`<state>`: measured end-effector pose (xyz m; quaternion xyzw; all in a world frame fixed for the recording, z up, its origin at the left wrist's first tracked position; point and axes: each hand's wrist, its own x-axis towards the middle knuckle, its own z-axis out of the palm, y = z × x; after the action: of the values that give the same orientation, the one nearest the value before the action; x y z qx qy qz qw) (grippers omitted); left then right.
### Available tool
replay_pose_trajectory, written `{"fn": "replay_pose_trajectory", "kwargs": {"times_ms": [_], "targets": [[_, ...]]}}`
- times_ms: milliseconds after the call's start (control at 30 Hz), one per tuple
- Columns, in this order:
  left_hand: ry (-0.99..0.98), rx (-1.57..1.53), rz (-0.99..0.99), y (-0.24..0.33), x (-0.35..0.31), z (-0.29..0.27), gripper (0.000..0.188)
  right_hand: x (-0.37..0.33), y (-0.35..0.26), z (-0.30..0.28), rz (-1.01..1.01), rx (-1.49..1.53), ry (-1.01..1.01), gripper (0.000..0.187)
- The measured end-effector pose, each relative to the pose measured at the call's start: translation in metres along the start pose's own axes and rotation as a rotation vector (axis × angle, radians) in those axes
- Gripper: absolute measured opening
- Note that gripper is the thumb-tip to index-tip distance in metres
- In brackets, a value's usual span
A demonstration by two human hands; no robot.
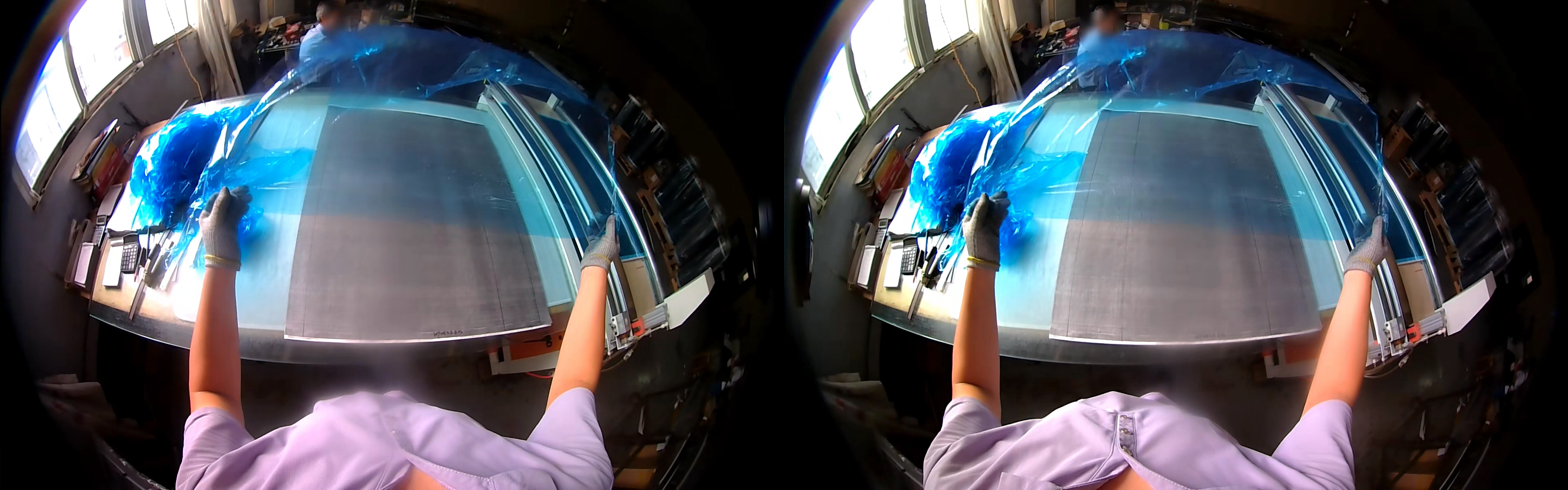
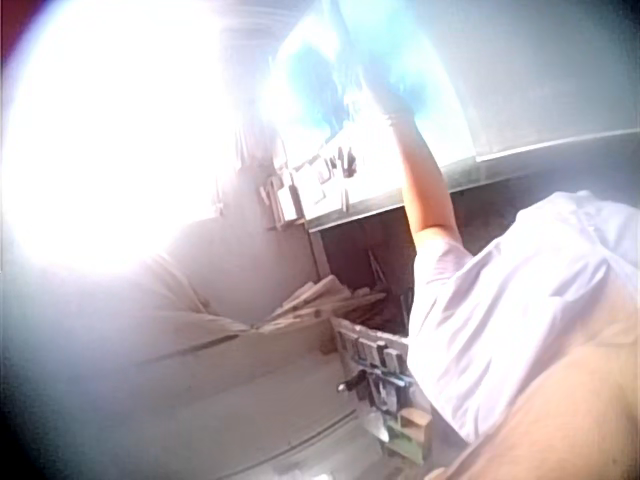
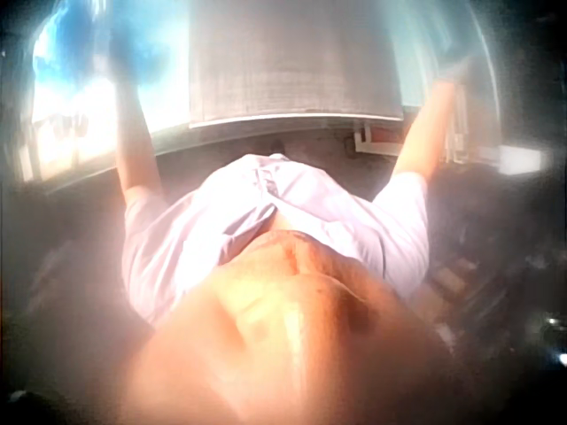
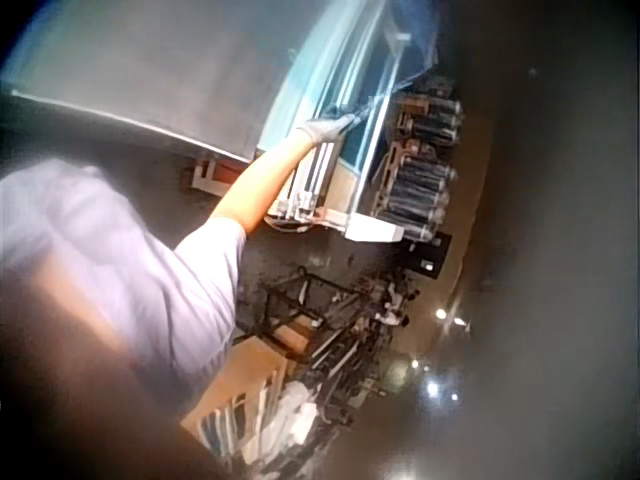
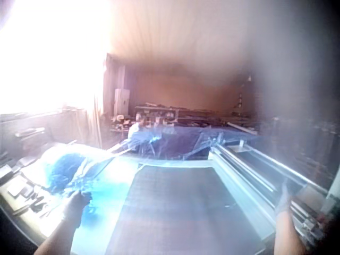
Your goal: The person applies a blue tint film to a large sheet of glass on a workbench. They smooth the film with a squeegee, peel back the protective layer, and reposition the film to cover the glass surface.
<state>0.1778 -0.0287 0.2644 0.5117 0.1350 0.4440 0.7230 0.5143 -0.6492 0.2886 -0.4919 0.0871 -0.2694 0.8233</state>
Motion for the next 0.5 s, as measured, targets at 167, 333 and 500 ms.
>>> {"fn": "replay_pose_trajectory", "kwargs": {"times_ms": [167,333,500], "targets": [[0.033,0.053,-0.133,-0.045,-0.006,-0.003,0.031,-0.002,0.034,-0.013,0.019,-0.028,0.031,0.024],[0.112,0.089,-0.215,-0.093,-0.009,0.003,0.033,0.010,0.088,-0.031,0.112,-0.081,0.095,0.021],[0.171,0.049,-0.276,-0.139,-0.014,0.018,0.032,0.027,0.144,-0.051,0.223,-0.136,0.151,0.017]]}}
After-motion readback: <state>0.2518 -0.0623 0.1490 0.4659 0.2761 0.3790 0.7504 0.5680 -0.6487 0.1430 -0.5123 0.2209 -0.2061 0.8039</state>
